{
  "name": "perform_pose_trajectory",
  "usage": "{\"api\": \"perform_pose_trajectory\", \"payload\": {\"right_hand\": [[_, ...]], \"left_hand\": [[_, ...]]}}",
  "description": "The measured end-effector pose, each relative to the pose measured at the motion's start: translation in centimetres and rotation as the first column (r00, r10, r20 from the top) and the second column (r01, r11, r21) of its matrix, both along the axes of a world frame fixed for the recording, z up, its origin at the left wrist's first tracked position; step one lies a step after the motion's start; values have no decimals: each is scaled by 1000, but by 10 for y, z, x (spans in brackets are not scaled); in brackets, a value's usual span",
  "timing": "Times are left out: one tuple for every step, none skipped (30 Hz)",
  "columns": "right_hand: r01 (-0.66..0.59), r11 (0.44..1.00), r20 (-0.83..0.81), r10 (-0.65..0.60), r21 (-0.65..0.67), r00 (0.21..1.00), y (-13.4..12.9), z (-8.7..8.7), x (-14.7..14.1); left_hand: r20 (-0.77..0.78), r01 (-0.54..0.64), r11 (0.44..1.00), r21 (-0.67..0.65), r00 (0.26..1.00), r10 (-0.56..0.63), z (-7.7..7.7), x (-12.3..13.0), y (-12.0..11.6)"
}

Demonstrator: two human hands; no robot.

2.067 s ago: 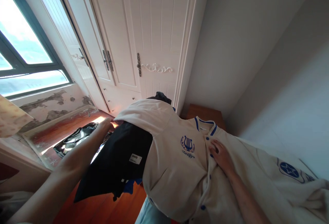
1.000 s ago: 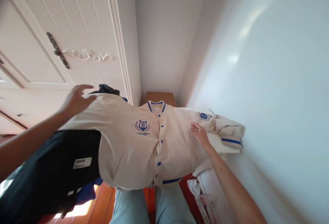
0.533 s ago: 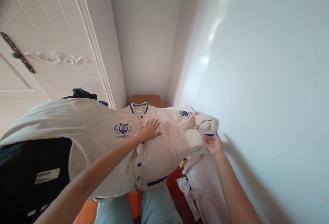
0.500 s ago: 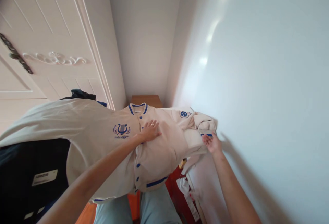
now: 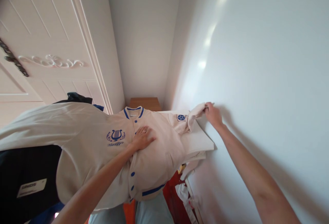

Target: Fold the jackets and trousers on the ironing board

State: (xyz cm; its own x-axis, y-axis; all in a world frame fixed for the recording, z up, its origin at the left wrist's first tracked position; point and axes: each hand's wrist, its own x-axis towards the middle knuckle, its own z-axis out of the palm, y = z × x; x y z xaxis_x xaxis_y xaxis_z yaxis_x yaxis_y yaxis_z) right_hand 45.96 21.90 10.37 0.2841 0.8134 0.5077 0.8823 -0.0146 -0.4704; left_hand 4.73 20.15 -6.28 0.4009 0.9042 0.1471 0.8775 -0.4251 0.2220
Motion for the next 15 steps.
{"api": "perform_pose_trajectory", "payload": {"right_hand": [[32, 996, 181, -46, 79, 982, 5, 28, 5], [60, 988, 307, -102, 144, 946, 9, 56, 12], [85, 977, 403, -158, 194, 901, 14, 82, 19], [118, 968, 476, -212, 220, 854, 18, 105, 27], [129, 968, 551, -230, 217, 802, 22, 124, 36], [132, 974, 622, -219, 183, 752, 25, 139, 44], [128, 984, 682, -179, 126, 709, 28, 150, 51], [121, 992, 729, -117, 47, 674, 31, 157, 57], [126, 991, 756, -49, -44, 653, 33, 160, 62], [142, 981, 764, 8, -130, 645, 35, 161, 64], [160, 968, 761, 46, -195, 647, 36, 158, 66], [174, 956, 755, 66, -234, 653, 36, 154, 65], [179, 949, 751, 81, -258, 655, 36, 149, 63], [169, 949, 750, 94, -266, 654, 35, 143, 59], [144, 954, 750, 107, -262, 653, 34, 136, 53]], "left_hand": [[-2, 1, 1000, 2, 1000, -1, 0, 0, 0], [-5, -2, 1000, 3, 1000, 2, -1, 0, 1], [-8, -8, 1000, 4, 1000, 8, -1, 0, 1], [-11, -13, 1000, 7, 1000, 13, -1, 0, 0], [-13, -19, 1000, 12, 1000, 19, -1, 0, 0], [-13, -24, 1000, 16, 1000, 24, -2, 0, 0], [-12, -28, 999, 20, 1000, 28, -2, 0, 0], [-9, -29, 999, 23, 1000, 29, -3, 0, -1], [-4, -31, 999, 28, 1000, 31, -4, 0, -1], [2, -32, 999, 35, 999, 32, -4, 1, -1], [8, -32, 999, 43, 999, 32, -5, 1, 0], [13, -33, 998, 51, 999, 32, -5, 1, 0], [15, -34, 998, 56, 999, 33, -5, 1, 0], [14, -35, 998, 58, 999, 35, -5, 1, 0], [9, -37, 998, 54, 999, 37, -4, 1, -1]]}}
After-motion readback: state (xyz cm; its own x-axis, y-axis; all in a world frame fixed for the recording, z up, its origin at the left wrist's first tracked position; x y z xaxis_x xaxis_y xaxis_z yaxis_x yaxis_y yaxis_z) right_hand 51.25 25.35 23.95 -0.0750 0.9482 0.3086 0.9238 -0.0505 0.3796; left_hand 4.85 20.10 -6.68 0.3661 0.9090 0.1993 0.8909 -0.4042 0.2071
